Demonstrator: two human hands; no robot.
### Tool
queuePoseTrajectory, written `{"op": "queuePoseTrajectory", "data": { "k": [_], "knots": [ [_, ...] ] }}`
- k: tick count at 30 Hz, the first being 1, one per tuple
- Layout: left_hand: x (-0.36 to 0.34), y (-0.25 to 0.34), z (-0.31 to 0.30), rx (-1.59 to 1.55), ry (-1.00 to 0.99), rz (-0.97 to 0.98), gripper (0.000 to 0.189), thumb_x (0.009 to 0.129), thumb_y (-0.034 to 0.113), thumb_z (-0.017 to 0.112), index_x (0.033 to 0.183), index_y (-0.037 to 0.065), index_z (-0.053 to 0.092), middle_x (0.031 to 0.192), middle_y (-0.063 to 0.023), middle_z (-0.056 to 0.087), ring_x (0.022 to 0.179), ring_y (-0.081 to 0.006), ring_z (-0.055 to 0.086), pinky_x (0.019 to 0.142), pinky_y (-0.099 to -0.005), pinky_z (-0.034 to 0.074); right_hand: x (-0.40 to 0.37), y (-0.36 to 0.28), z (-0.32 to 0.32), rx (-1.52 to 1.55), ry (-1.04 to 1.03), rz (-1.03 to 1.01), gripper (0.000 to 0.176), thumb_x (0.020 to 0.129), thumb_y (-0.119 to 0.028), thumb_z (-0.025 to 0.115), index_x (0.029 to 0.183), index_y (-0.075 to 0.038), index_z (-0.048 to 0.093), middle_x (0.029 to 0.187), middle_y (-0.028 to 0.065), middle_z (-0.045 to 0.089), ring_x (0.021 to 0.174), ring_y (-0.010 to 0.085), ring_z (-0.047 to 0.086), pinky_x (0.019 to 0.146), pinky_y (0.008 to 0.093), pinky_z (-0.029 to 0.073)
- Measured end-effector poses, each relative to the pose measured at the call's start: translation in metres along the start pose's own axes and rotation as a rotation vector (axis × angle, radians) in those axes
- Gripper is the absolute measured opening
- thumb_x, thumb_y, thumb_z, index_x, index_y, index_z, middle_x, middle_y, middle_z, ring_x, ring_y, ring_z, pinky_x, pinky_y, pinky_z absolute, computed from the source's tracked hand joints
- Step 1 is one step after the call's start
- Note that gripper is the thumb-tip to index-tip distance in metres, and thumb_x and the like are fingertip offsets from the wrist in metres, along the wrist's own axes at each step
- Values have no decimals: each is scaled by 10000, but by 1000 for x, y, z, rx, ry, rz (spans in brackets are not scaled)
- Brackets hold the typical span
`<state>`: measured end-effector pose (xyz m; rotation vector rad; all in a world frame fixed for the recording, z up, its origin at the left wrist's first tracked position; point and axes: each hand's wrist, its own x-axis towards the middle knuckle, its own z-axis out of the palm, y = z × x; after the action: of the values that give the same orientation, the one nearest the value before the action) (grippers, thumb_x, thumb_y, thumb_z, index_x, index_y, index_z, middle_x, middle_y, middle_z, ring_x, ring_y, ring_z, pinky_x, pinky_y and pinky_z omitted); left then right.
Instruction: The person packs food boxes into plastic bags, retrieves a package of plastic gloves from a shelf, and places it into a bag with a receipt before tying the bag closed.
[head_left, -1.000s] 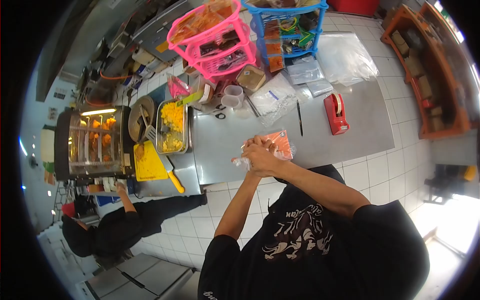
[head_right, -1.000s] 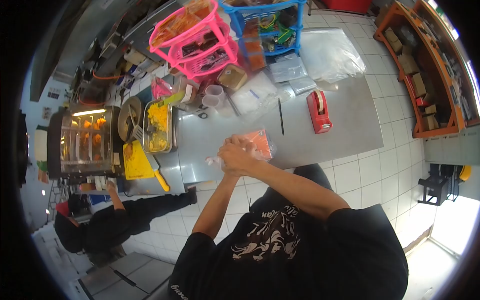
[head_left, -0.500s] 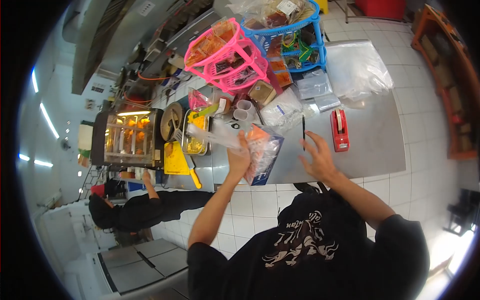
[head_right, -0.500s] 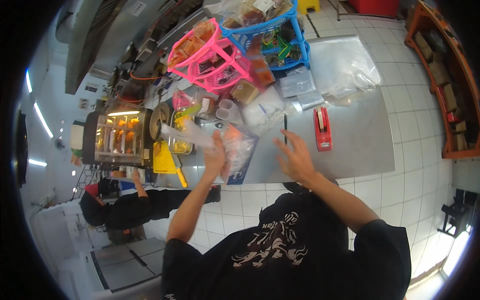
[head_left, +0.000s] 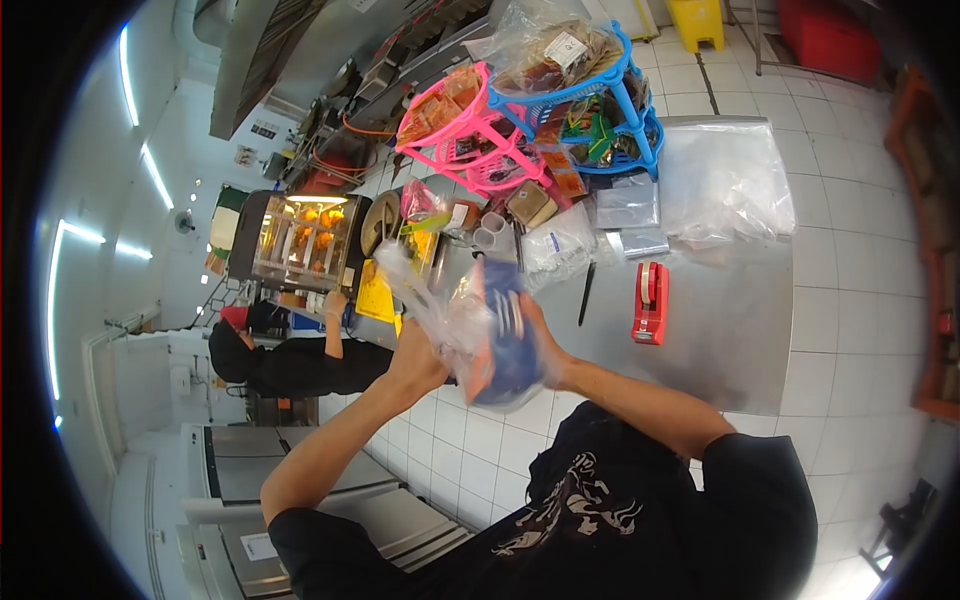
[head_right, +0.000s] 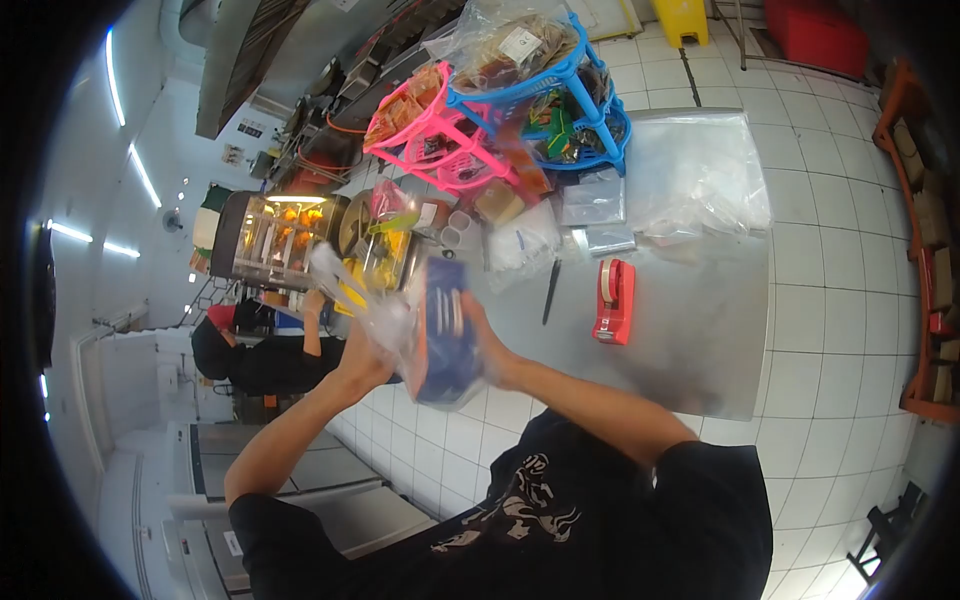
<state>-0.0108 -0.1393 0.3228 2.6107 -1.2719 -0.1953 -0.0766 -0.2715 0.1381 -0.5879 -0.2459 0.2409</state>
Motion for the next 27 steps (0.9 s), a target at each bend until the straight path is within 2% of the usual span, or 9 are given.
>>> {"op": "queuePoseTrajectory", "data": {
  "k": [1, 2, 3, 5, 9, 14, 19, 25, 27],
  "knots": [
    [-2, 7, -2, 97, -21, 221, 309, 980, 233, 438, 1059, -18, 600, 839, -237, 638, 802, -418, 652, 705, -406, 514, -7, -1, 3, 516, -33, 398, 939, 829, -614, 649, 1495, -86, 249, 1345, 145, 473, 1199, 224, 498, 986, 386, 420],
    [-7, 17, 4, 41, 1, -43, 334, 1007, 277, 416, 978, 2, 604, 799, -169, 654, 659, -316, 656, 552, -357, 487, -16, 3, 4, 523, -28, 410, 939, 829, -614, 649, 1495, -86, 249, 1345, 145, 473, 1199, 224, 498, 986, 386, 420],
    [-16, 14, 12, 32, -3, -52, 334, 1007, 277, 416, 978, 2, 604, 799, -169, 654, 659, -316, 656, 552, -357, 487, -27, 8, 2, 415, 25, 301, 856, 884, -568, 583, 1506, -95, 235, 1321, 132, 483, 1189, 221, 497, 985, 391, 420],
    [-35, -10, 34, -569, -14, -777, 364, 1034, 327, 391, 960, 36, 598, 736, -92, 620, 472, -177, 553, 398, -292, 380, -44, 19, -6, 187, 120, 74, 693, 993, -476, 451, 1530, -113, 207, 1273, 106, 504, 1168, 216, 495, 984, 400, 421],
    [-53, -10, 80, -939, -50, -985, 389, 1055, 375, 354, 985, 58, 569, 593, 4, 497, 410, -80, 412, 343, -235, 278, -61, 60, -17, -423, 168, -183, 635, 1031, -441, 415, 1545, -161, 169, 1357, 164, 442, 1226, 261, 449, 1054, 432, 385],
    [-60, -35, 135, 150, 43, -320, 221, 877, 212, 609, 890, -6, 644, 835, -267, 663, 711, -473, 644, 649, -499, 519, -31, 69, -33, -58, 477, 436, 474, 1029, -415, 407, 1390, -108, 390, 1194, 129, 574, 854, 248, 655, 722, 353, 557],
    [-48, -37, 151, 248, -121, -499, 182, 793, 91, 558, 904, -19, 651, 809, -261, 667, 764, -444, 670, 677, -520, 539, 6, 119, -125, 187, 395, 970, 153, 912, -195, 551, 789, -109, 579, 658, 75, 549, 445, 169, 467, 414, 314, 408],
    [-38, -116, 249, 75, -59, -623, 218, 835, 154, 559, 911, -31, 647, 883, -263, 678, 802, -440, 676, 713, -512, 552, 36, 117, -129, -403, 1007, 659, 132, 896, -134, 539, 792, -54, 557, 544, 40, 453, 420, 183, 426, 410, 360, 395],
    [-27, -116, 260, 41, 28, -614, 230, 844, 167, 561, 915, -34, 647, 888, -262, 679, 792, -439, 676, 709, -510, 551, 37, 107, -105, -1205, 1017, 148, 242, 874, -241, 598, 993, -31, 582, 792, 175, 618, 678, 341, 616, 610, 443, 505]
  ]
}}
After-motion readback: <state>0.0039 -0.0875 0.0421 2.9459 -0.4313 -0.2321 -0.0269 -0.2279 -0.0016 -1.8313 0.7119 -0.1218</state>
